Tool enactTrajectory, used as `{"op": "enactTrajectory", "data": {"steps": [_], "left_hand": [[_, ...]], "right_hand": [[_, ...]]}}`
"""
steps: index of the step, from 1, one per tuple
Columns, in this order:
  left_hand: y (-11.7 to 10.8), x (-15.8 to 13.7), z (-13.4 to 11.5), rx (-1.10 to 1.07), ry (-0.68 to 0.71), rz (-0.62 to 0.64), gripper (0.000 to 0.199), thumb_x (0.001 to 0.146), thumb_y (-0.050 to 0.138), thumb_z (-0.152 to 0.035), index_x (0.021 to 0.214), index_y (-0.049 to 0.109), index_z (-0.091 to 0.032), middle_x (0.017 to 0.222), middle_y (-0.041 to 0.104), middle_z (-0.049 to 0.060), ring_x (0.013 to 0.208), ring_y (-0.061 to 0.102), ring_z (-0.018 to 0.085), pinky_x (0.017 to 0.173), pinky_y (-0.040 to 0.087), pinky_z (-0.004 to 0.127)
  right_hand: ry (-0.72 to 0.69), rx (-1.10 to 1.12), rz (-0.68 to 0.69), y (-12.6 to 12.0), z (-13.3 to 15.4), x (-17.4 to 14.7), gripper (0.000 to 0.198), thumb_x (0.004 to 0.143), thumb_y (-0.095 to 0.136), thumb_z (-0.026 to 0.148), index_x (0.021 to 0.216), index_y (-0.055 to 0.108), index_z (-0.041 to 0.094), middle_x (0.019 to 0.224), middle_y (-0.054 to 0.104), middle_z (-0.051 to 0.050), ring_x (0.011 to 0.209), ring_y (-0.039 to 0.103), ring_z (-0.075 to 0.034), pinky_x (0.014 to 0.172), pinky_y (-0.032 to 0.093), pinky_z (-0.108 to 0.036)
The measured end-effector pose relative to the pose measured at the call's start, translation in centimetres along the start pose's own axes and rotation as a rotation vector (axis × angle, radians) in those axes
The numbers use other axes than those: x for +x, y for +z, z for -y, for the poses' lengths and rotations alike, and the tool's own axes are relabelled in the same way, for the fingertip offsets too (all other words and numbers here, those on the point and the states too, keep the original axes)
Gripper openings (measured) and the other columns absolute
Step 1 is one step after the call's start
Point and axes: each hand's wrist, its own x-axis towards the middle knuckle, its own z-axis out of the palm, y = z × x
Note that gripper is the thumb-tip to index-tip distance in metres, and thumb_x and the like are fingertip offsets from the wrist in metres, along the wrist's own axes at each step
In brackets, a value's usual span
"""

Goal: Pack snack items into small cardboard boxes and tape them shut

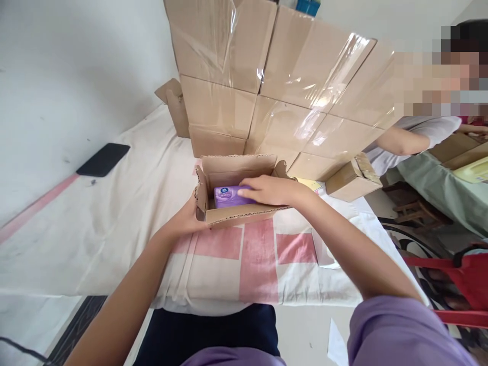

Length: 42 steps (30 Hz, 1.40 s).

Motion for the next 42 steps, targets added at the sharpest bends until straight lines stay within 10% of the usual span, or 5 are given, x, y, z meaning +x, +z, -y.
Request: {"op": "enactTrajectory", "data": {"steps": [5,14,21,27,42], "left_hand": [[-0.3,-0.2,-0.2,0.114,0.066,0.008,0.116,0.077,0.085,-0.045,0.161,0.004,-0.047,0.171,0.001,0.011,0.157,0.019,0.041,0.114,0.044,0.06],[0.2,0.0,-0.7,0.054,0.258,-0.248,0.066,0.083,0.07,-0.066,0.136,0.042,-0.038,0.165,0.021,0.01,0.157,0.022,0.038,0.118,0.037,0.063],[1.3,-0.9,-2.4,-0.071,0.092,-0.315,0.071,0.079,0.06,-0.074,0.136,0.036,-0.041,0.155,0.036,0.006,0.147,0.037,0.037,0.117,0.038,0.062],[1.6,-1.5,-2.7,-0.015,0.117,-0.309,0.085,0.076,0.066,-0.066,0.151,0.03,-0.048,0.149,0.037,0.005,0.147,0.032,0.037,0.124,0.027,0.064],[0.2,-0.3,-3.2,0.411,0.426,-0.334,0.031,0.094,0.053,-0.052,0.097,0.068,-0.024,0.122,0.067,0.011,0.128,0.05,0.037,0.111,0.035,0.065]], "right_hand": [[0.079,0.338,-1.291,4.4,-5.8,-4.4,0.048,0.102,0.034,0.055,0.134,0.056,0.027,0.13,0.066,-0.011,0.118,0.064,-0.029,0.1,0.051,-0.049],[-0.171,0.325,-0.871,12.1,-5.4,-3.1,0.1,0.089,-0.017,0.074,0.124,0.066,0.03,0.139,0.063,-0.01,0.14,0.049,-0.035,0.118,0.034,-0.059],[-0.032,0.472,-0.913,12.9,-4.8,-3.1,0.072,0.099,0.029,0.049,0.163,0.004,0.028,0.168,0.029,-0.013,0.148,0.042,-0.029,0.109,0.047,-0.051],[-0.103,0.416,-0.947,12.3,-6.0,-3.6,0.041,0.097,0.039,0.055,0.113,0.071,0.035,0.129,0.069,-0.008,0.142,0.047,-0.034,0.115,0.037,-0.062],[-0.289,0.533,-0.945,12.3,-6.8,-2.6,0.047,0.102,0.039,0.06,0.107,0.072,0.028,0.143,0.062,-0.006,0.134,0.051,-0.033,0.117,0.033,-0.057]]}}
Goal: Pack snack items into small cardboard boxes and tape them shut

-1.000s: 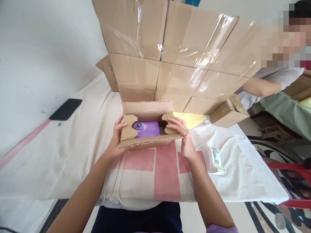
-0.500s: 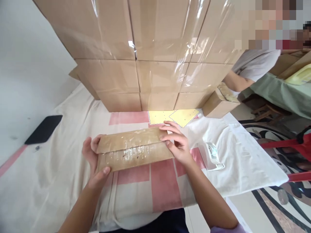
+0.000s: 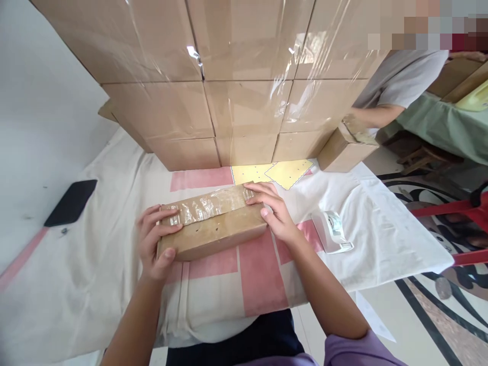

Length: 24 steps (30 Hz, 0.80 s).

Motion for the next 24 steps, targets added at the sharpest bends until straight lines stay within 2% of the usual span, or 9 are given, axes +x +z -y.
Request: {"op": "enactTrajectory", "data": {"steps": [3,6,12,14,15,17,20,22,24], "left_hand": [[-0.3,0.3,-0.1,0.069,0.064,-0.004,0.034,0.095,0.051,-0.052,0.098,0.07,-0.024,0.11,0.072,0.011,0.119,0.054,0.035,0.106,0.039,0.061],[-0.5,0.8,-0.7,0.08,0.046,0.059,0.036,0.097,0.049,-0.053,0.1,0.07,-0.024,0.112,0.073,0.01,0.113,0.059,0.032,0.105,0.041,0.058],[-1.3,1.1,-0.3,0.134,0.032,0.087,0.046,0.098,0.044,-0.061,0.097,0.07,-0.023,0.11,0.075,0.01,0.119,0.056,0.031,0.106,0.043,0.056],[-1.6,0.8,-0.1,0.106,0.016,0.105,0.048,0.097,0.045,-0.063,0.101,0.071,-0.023,0.113,0.074,0.011,0.122,0.055,0.033,0.109,0.042,0.057],[-1.7,0.7,0.0,0.08,0.007,0.101,0.049,0.097,0.046,-0.064,0.105,0.071,-0.023,0.115,0.073,0.011,0.123,0.055,0.033,0.11,0.041,0.058],[-1.7,0.2,0.5,0.037,0.004,0.078,0.051,0.095,0.048,-0.066,0.111,0.071,-0.024,0.118,0.073,0.01,0.124,0.057,0.034,0.112,0.039,0.059],[-1.0,-0.3,1.2,0.018,0.032,-0.036,0.048,0.088,0.056,-0.063,0.114,0.072,-0.026,0.113,0.074,0.007,0.119,0.059,0.036,0.11,0.038,0.063],[-0.7,-0.5,1.3,0.016,0.068,-0.083,0.047,0.085,0.06,-0.06,0.114,0.072,-0.025,0.108,0.075,0.007,0.115,0.06,0.037,0.107,0.04,0.064],[-0.6,-0.6,1.2,0.018,0.106,-0.09,0.047,0.085,0.061,-0.059,0.115,0.071,-0.024,0.106,0.076,0.007,0.112,0.061,0.036,0.104,0.043,0.064]], "right_hand": [[-0.024,-0.026,0.007,-0.2,0.2,-0.1,0.047,0.104,0.035,0.058,0.105,0.07,0.026,0.143,0.062,-0.006,0.133,0.05,-0.033,0.116,0.034,-0.057],[-0.047,-0.062,0.018,-0.4,0.1,-0.2,0.049,0.105,0.032,0.057,0.106,0.07,0.026,0.143,0.062,-0.007,0.134,0.05,-0.033,0.116,0.032,-0.058],[-0.051,-0.051,-0.033,0.8,0.0,0.0,0.046,0.105,0.036,0.053,0.106,0.073,0.025,0.142,0.064,-0.008,0.136,0.051,-0.033,0.117,0.034,-0.058],[-0.01,0.005,-0.146,0.9,0.9,-0.2,0.035,0.104,0.044,0.047,0.108,0.073,0.026,0.137,0.067,-0.008,0.131,0.057,-0.031,0.112,0.042,-0.055],[0.013,0.027,-0.258,0.6,1.3,-0.5,0.029,0.103,0.047,0.042,0.108,0.072,0.027,0.132,0.07,-0.008,0.125,0.062,-0.03,0.106,0.047,-0.052],[0.04,0.007,-0.552,-1.0,2.0,-1.8,0.021,0.101,0.052,0.035,0.104,0.07,0.026,0.119,0.073,-0.007,0.105,0.07,-0.026,0.095,0.054,-0.047],[0.086,-0.197,-0.924,-5.5,2.6,-5.9,0.016,0.095,0.055,0.03,0.092,0.069,0.023,0.095,0.073,-0.005,0.083,0.069,-0.021,0.085,0.055,-0.042],[0.24,-0.336,-1.01,-9.0,3.0,-9.9,0.014,0.09,0.059,0.029,0.088,0.07,0.021,0.087,0.071,-0.005,0.08,0.066,-0.019,0.081,0.053,-0.038],[0.524,-0.372,-0.953,-11.8,2.9,-13.8,0.014,0.083,0.063,0.029,0.085,0.073,0.02,0.087,0.072,-0.005,0.079,0.064,-0.018,0.075,0.051,-0.033]]}}
